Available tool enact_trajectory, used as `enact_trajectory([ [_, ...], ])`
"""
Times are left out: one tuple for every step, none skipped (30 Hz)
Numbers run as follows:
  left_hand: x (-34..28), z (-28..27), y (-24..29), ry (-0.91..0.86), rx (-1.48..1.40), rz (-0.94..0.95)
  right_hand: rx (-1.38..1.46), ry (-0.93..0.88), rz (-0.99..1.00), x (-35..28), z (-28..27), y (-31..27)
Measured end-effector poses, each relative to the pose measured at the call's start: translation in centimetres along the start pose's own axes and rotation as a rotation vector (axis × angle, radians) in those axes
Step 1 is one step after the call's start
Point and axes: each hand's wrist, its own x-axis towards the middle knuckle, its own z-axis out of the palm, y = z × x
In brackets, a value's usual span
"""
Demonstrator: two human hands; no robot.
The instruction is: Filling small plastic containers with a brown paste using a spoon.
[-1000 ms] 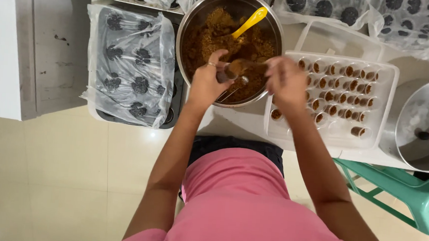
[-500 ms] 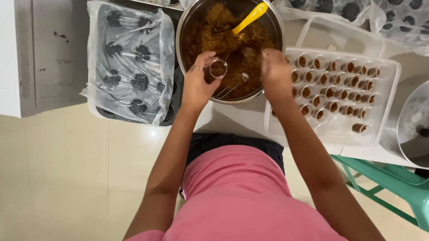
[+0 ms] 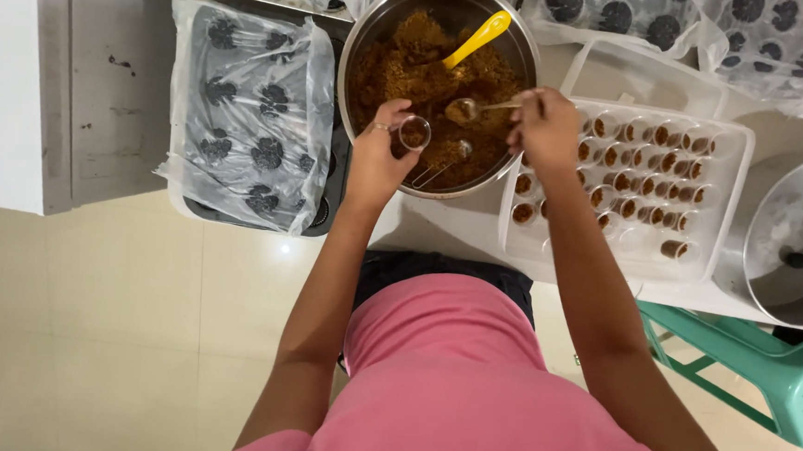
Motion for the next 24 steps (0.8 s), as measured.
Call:
enact_trajectory([
  [0.1, 0.1, -0.1, 0.002, -0.001, -0.001, -0.002, -0.001, -0.001, -0.8, -0.5, -0.5],
  [0.2, 0.3, -0.2, -0.025, 0.039, -0.001, 0.085, 0.004, 0.005, -1.5, -1.0, -1.0],
  [0.3, 0.5, -0.3, -0.054, 0.078, 0.0, 0.173, 0.012, 0.011, -2.3, -1.6, -1.4],
  [0.3, 0.8, -0.1, -0.055, 0.076, 0.001, 0.171, 0.014, 0.011, -3.4, -1.5, -2.6],
  [0.3, 1.1, 0.1, -0.079, 0.059, -0.011, 0.105, 0.025, -0.039, -4.6, -1.3, -3.7],
  [0.3, 1.3, 0.3, -0.103, 0.042, -0.023, 0.04, 0.037, -0.089, -5.7, -1.1, -4.9],
  [0.3, 1.4, 0.9, -0.107, 0.042, -0.02, 0.041, 0.041, -0.088, -6.4, -0.7, -4.5],
  [0.2, 1.5, 1.6, -0.12, -0.009, -0.047, -0.22, 0.011, -0.332, -7.1, -0.3, -4.0],
  [0.3, 1.7, 2.3, -0.133, -0.06, -0.072, -0.484, -0.022, -0.573, -7.7, 0.0, -3.6],
  [0.2, 1.8, 2.4, -0.137, -0.059, -0.069, -0.483, -0.016, -0.572, -8.5, -0.1, -4.7],
  [0.1, 1.9, 2.4, -0.126, -0.037, -0.048, -0.415, -0.034, -0.544, -9.3, 0.0, -5.7],
  [0.0, 2.0, 2.3, -0.116, -0.016, -0.027, -0.346, -0.052, -0.514, -10.0, 0.0, -6.8],
  [-0.2, 2.0, 2.3, -0.114, -0.014, -0.027, -0.344, -0.053, -0.516, -10.2, -0.3, -6.7],
  [-0.4, 2.0, 2.2, -0.11, -0.039, -0.014, -0.356, -0.026, -0.552, -10.4, -0.7, -6.6],
  [-0.6, 2.1, 2.2, -0.11, -0.066, 0.0, -0.37, 0.005, -0.586, -10.7, -1.1, -6.4],
  [-0.8, 2.1, 2.1, -0.111, -0.066, 0.002, -0.37, 0.007, -0.586, -10.9, -1.2, -5.8],
  [-0.7, 2.2, 2.1, -0.107, -0.065, 0.027, -0.385, 0.028, -0.638, -10.9, -1.4, -5.2],
  [-0.6, 2.2, 2.0, -0.102, -0.064, 0.052, -0.399, 0.05, -0.69, -11.0, -1.5, -4.6],
  [-0.8, 2.4, 2.1, -0.107, -0.064, 0.054, -0.399, 0.054, -0.687, -11.5, -1.4, -5.1],
  [-0.9, 2.6, 2.2, -0.122, -0.13, 0.004, -0.347, 0.056, -0.701, -12.0, -1.4, -5.6],
  [-1.0, 2.7, 2.3, -0.133, -0.194, -0.043, -0.294, 0.057, -0.72, -12.3, -1.2, -6.1],
  [-1.1, 3.1, 2.0, -0.132, -0.193, -0.039, -0.292, 0.06, -0.723, -11.8, -1.5, -5.0],
  [-1.4, 3.2, 1.6, -0.132, -0.276, -0.095, -0.202, 0.101, -0.618, -11.4, -1.6, -3.9],
  [-1.6, 3.4, 1.3, -0.131, -0.36, -0.151, -0.112, 0.139, -0.511, -11.0, -1.6, -2.7],
])
